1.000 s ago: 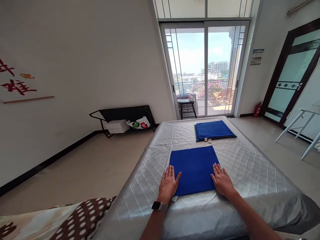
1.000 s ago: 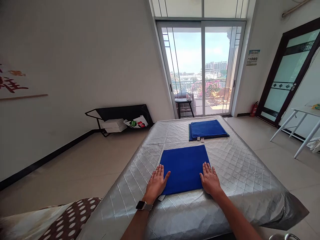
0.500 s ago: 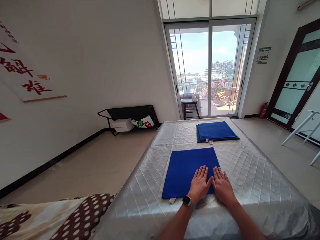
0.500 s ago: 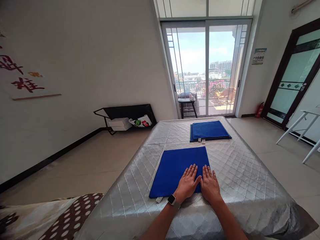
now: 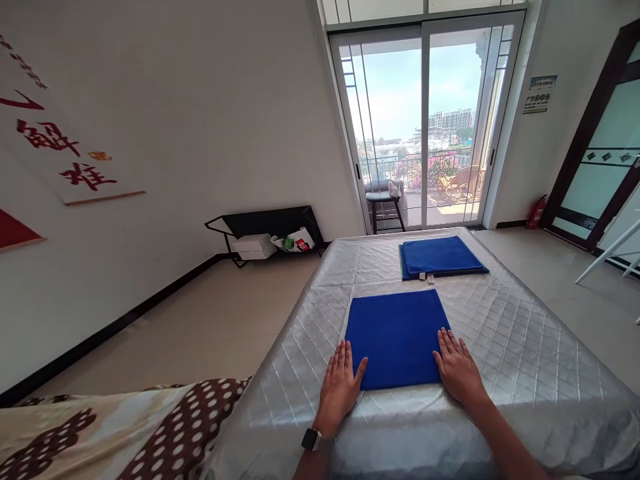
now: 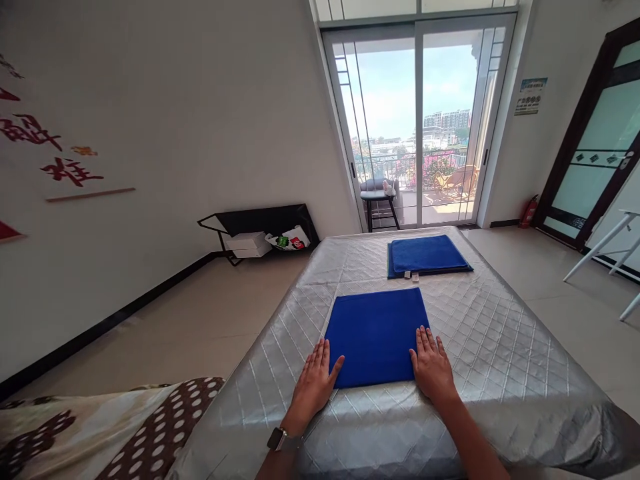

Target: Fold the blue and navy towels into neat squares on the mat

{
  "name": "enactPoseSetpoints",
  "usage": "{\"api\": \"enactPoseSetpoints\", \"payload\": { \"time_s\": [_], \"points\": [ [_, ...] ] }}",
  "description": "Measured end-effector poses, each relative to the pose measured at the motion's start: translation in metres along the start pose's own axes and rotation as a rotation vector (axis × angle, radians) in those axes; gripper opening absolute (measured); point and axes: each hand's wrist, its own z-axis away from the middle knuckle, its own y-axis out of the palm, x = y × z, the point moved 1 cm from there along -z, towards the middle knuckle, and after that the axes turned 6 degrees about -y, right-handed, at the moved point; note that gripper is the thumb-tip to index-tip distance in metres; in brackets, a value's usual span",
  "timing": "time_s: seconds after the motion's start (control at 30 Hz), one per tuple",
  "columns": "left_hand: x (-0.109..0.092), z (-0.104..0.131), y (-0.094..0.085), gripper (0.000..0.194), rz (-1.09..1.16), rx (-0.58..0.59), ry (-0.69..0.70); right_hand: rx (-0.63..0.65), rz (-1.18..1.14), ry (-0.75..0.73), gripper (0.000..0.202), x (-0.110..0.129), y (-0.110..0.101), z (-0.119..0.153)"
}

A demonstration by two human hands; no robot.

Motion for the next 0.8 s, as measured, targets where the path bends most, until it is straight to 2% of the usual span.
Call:
{"api": "enactPoseSetpoints", "payload": {
  "time_s": [0.13, 0.27, 0.37, 0.47, 0.53, 0.6, 0.7, 0.8],
  "points": [
    [-0.003, 0.002, -0.004, 0.084, 0.039, -0.042, 0.002, 0.002, -0.017, 0.036, 0.061, -0.005, 0.004, 0.011],
    [-0.010, 0.002, -0.017, 0.088, 0.050, -0.095, -0.036, 0.005, -0.018, 0.045, 0.061, -0.006, 0.007, 0.017],
    [-0.043, 0.003, -0.033, 0.084, 0.096, -0.157, -0.027, 0.014, -0.020, 0.044, 0.061, -0.004, 0.006, 0.016],
    [-0.101, 0.006, -0.043, 0.071, 0.169, -0.118, 0.183, 0.025, -0.021, 0.050, 0.061, -0.001, 0.001, 0.015],
    [-0.140, 0.008, -0.044, 0.068, 0.196, -0.058, 0.329, 0.032, -0.016, 0.047, 0.060, 0.001, -0.002, 0.015],
    [-0.169, 0.008, -0.041, 0.067, 0.208, -0.007, 0.410, 0.032, -0.006, 0.024, 0.058, 0.002, -0.005, 0.016],
    [-0.189, 0.004, -0.034, 0.066, 0.206, 0.033, 0.444, 0.032, -0.009, -0.030, 0.057, 0.003, -0.008, 0.018],
    [-0.180, -0.002, -0.028, 0.068, 0.168, 0.049, 0.407, 0.049, -0.039, -0.044, 0.057, 0.003, -0.006, 0.017]
  ]
}}
